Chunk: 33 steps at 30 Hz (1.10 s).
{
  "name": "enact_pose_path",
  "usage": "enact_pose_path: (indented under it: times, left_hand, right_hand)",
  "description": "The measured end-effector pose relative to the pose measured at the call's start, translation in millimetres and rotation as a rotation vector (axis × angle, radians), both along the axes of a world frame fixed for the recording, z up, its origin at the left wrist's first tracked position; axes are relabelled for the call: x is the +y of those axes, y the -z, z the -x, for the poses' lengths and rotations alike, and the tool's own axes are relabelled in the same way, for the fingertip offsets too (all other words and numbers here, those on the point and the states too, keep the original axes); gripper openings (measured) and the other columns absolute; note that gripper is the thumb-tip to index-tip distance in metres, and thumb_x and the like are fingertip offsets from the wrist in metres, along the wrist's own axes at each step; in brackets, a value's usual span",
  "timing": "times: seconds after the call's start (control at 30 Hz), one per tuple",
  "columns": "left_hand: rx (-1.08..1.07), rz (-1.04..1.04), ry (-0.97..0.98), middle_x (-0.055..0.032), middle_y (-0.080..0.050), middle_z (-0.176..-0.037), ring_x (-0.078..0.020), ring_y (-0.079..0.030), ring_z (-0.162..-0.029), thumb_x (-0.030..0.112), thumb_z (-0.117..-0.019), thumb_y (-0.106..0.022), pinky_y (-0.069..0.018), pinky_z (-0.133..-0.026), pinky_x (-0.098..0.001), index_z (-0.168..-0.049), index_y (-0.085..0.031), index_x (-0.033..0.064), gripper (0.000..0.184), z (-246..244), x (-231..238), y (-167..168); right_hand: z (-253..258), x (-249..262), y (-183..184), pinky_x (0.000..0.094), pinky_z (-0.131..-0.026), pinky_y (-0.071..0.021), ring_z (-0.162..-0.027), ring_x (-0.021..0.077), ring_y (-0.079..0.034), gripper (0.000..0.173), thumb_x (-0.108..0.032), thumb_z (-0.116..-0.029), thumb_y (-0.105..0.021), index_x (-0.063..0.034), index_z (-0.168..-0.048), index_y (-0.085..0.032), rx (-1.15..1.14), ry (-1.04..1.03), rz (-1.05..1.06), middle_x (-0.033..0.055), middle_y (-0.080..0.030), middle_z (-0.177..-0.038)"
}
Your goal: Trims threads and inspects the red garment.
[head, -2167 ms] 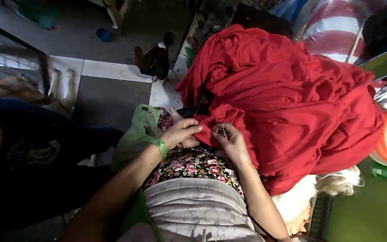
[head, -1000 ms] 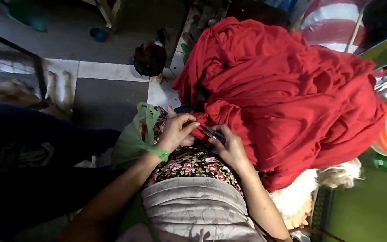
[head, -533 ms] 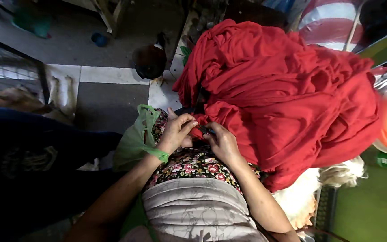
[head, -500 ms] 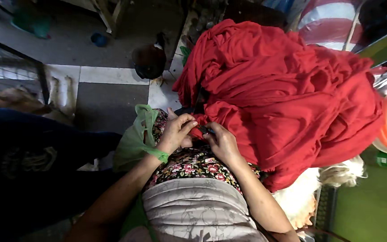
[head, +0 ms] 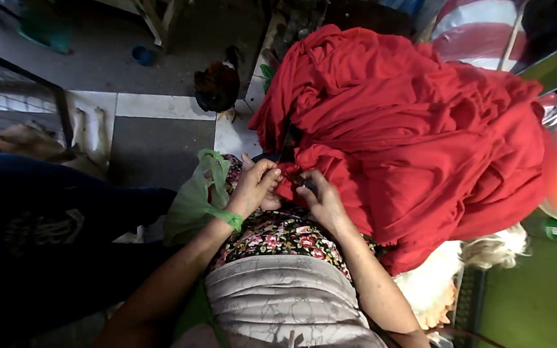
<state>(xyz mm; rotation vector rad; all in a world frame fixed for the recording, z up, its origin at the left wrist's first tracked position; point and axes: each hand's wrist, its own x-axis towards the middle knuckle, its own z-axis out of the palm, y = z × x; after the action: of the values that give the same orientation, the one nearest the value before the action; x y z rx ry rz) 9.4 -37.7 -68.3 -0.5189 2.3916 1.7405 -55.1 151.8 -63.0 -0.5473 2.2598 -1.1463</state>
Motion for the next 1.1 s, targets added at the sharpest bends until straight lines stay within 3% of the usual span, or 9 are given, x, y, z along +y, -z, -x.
enact_pose_path:
  times: [0.13, 0.2, 0.27, 0.43, 0.57, 0.8, 0.9, 0.97, 1.1]
  left_hand:
    - [-0.11, -0.356, -0.14, -0.0083, -0.07, -0.098, -0.0138, -0.07, -0.076, 0.021, -0.1106, -0.042, -0.0606, -0.072, -0.0325, -0.12, -0.055, 0.0025, 0.024, -1, 2, 1]
    - [-0.13, -0.48, -0.198, -0.0083, -0.069, -0.096, -0.0153, -0.071, -0.076, 0.02, -0.1113, -0.04, -0.0618, -0.073, -0.0328, -0.12, -0.052, 0.0026, 0.023, 2, 6, -3]
    - [-0.126, -0.518, -0.21, -0.0086, -0.07, -0.095, -0.0161, -0.072, -0.076, 0.019, -0.1113, -0.04, -0.0624, -0.074, -0.0325, -0.12, -0.052, 0.0028, 0.022, 3, 9, -6]
    - [-0.044, -0.269, -0.091, -0.004, -0.07, -0.086, -0.0087, -0.067, -0.068, 0.009, -0.1032, -0.058, -0.0588, -0.066, -0.0248, -0.102, -0.061, 0.0012, 0.009, -3, 1, -6]
    - [-0.14, -0.133, -0.024, -0.0047, -0.07, -0.076, -0.0077, -0.067, -0.062, 0.005, -0.0956, -0.07, -0.0582, -0.063, -0.024, -0.099, -0.063, -0.0001, 0.01, -7, 2, -19]
    - [-0.156, 0.011, 0.083, -0.0104, -0.072, -0.093, -0.0124, -0.071, -0.076, 0.003, -0.0979, -0.065, -0.0609, -0.076, -0.0304, -0.108, -0.07, -0.0013, 0.012, -6, 11, -18]
    - [-0.178, 0.073, 0.119, -0.0144, -0.073, -0.098, -0.0209, -0.071, -0.087, 0.013, -0.0926, -0.076, -0.0586, -0.084, -0.0411, -0.106, -0.072, -0.0021, 0.021, -2, 16, -18]
    - [-0.194, 0.098, 0.132, -0.016, -0.072, -0.094, -0.0231, -0.071, -0.085, 0.018, -0.0916, -0.078, -0.0585, -0.082, -0.0429, -0.102, -0.071, -0.004, 0.025, 3, 20, -17]
    - [-0.263, 0.103, 0.174, -0.0114, -0.071, -0.079, -0.0152, -0.069, -0.069, 0.016, -0.0994, -0.068, -0.0591, -0.071, -0.0338, -0.092, -0.071, -0.0049, 0.022, 9, 9, -26]
  right_hand:
    - [0, 6, 2, 0.0353, -0.077, -0.0563, -0.084, 0.0154, -0.064, 0.038, -0.007, -0.0894, -0.073, -0.0007, -0.124, -0.058, -0.116, 0.058, 0.147, 0.0103, -0.066, -0.099]
    - [-3, 3, 6, 0.0424, -0.081, -0.057, -0.088, 0.0216, -0.067, 0.043, -0.012, -0.084, -0.081, 0.0004, -0.12, -0.062, -0.051, 0.024, 0.135, 0.0139, -0.069, -0.099]
    - [-2, 1, 8, 0.0439, -0.079, -0.0567, -0.085, 0.023, -0.068, 0.029, -0.009, -0.0877, -0.077, 0.0015, -0.112, -0.067, 0.005, 0.014, 0.123, 0.0151, -0.07, -0.096]
    - [13, 2, 5, 0.025, -0.067, -0.0512, -0.071, 0.0051, -0.059, 0.009, -0.009, -0.0945, -0.07, -0.0005, -0.098, -0.071, -0.156, 0.108, 0.199, 0.0032, -0.066, -0.083]
    - [15, 1, 6, 0.0234, -0.065, -0.0512, -0.068, 0.0038, -0.059, 0.007, -0.008, -0.0939, -0.071, -0.0019, -0.098, -0.07, -0.264, 0.129, 0.211, 0.0013, -0.066, -0.08]
    - [15, -1, 8, 0.0214, -0.061, -0.0491, -0.065, 0.003, -0.057, 0.004, -0.004, -0.0925, -0.071, -0.0018, -0.095, -0.068, -0.27, 0.166, 0.244, 0.0008, -0.065, -0.076]
    - [13, -3, 6, 0.024, -0.063, -0.0497, -0.067, 0.0053, -0.058, 0.009, -0.006, -0.0929, -0.072, -0.0004, -0.099, -0.068, -0.244, 0.163, 0.194, 0.0033, -0.065, -0.078]
    - [12, -4, 6, 0.0268, -0.066, -0.0511, -0.068, 0.0075, -0.059, 0.011, -0.008, -0.0947, -0.071, 0.0005, -0.101, -0.069, -0.233, 0.147, 0.165, 0.0049, -0.065, -0.08]
    - [13, -2, 8, 0.0259, -0.068, -0.0519, -0.071, 0.0044, -0.063, 0.016, -0.014, -0.1039, -0.059, -0.0013, -0.105, -0.068, -0.246, 0.142, 0.201, 0.0009, -0.071, -0.081]
